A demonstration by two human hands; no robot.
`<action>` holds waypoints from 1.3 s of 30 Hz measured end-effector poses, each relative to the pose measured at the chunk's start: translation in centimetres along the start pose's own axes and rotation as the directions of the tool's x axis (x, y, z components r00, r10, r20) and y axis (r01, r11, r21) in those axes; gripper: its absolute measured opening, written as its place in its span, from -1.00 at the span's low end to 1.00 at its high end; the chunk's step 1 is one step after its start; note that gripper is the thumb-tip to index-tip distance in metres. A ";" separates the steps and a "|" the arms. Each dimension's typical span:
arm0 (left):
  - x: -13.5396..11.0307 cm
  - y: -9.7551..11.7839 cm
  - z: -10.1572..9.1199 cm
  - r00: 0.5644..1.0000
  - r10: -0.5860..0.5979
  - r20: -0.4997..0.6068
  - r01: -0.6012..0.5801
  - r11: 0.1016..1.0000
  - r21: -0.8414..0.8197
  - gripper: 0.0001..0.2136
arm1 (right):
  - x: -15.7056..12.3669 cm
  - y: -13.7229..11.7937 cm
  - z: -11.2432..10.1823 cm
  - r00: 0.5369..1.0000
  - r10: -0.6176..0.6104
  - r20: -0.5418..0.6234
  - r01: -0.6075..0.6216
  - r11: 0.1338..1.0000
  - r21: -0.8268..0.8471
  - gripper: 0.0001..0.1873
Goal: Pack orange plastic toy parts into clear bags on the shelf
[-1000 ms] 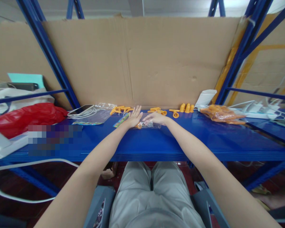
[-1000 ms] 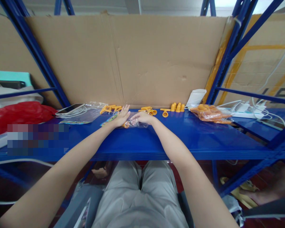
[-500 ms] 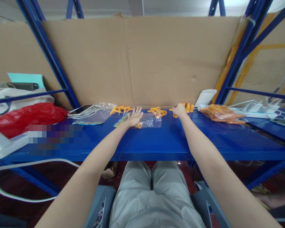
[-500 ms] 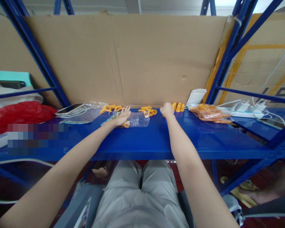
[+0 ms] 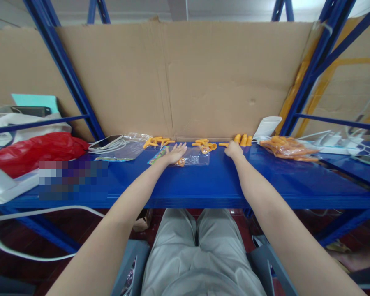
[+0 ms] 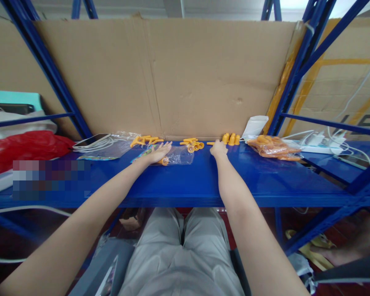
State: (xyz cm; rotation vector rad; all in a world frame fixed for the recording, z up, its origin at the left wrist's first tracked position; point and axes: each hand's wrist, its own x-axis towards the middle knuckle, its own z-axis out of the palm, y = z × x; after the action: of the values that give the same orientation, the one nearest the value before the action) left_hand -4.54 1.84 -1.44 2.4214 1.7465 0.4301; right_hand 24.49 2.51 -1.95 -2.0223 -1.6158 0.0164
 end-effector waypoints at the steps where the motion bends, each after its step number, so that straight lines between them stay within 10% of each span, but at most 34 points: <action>1: 0.1 -0.1 0.0 1.000 0.007 -0.006 -0.007 1.000 -0.007 -0.39 | -0.3 -0.2 -0.2 0.999 0.054 -0.002 -0.054 0.999 -0.002 -0.51; 10: -0.1 0.1 -0.1 1.000 -0.004 0.016 0.004 1.000 -0.011 -0.38 | -1.7 -1.5 -2.4 0.985 0.160 -0.059 -0.154 0.984 0.091 -0.61; 17: 0.0 -0.2 -0.2 1.000 0.000 0.002 0.000 1.000 -0.006 -0.37 | -1.4 -4.3 -5.3 0.951 -0.009 -0.310 0.129 0.921 0.368 -0.70; 23: 0.7 -1.2 0.2 1.000 0.004 -0.022 -0.005 1.000 -0.025 -0.38 | -2.4 -5.7 -6.7 0.988 -0.145 -0.049 0.136 0.686 0.715 -0.75; 30: 0.4 -1.0 0.0 0.999 -0.035 -0.020 0.035 0.999 -0.007 -0.37 | -3.3 -5.0 -7.1 0.932 -0.297 0.206 0.070 0.708 0.703 -0.78; 39: -0.1 -0.5 -0.3 0.999 -0.038 0.016 0.039 0.999 -0.020 -0.38 | -3.8 -5.7 -7.1 0.914 -0.345 0.215 0.118 0.730 0.673 -0.80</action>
State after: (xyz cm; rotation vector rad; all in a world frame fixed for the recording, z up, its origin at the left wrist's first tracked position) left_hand -5.12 1.90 -1.26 2.3666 1.7704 0.4216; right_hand 20.71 -3.05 5.26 -1.3014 -1.7311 0.7599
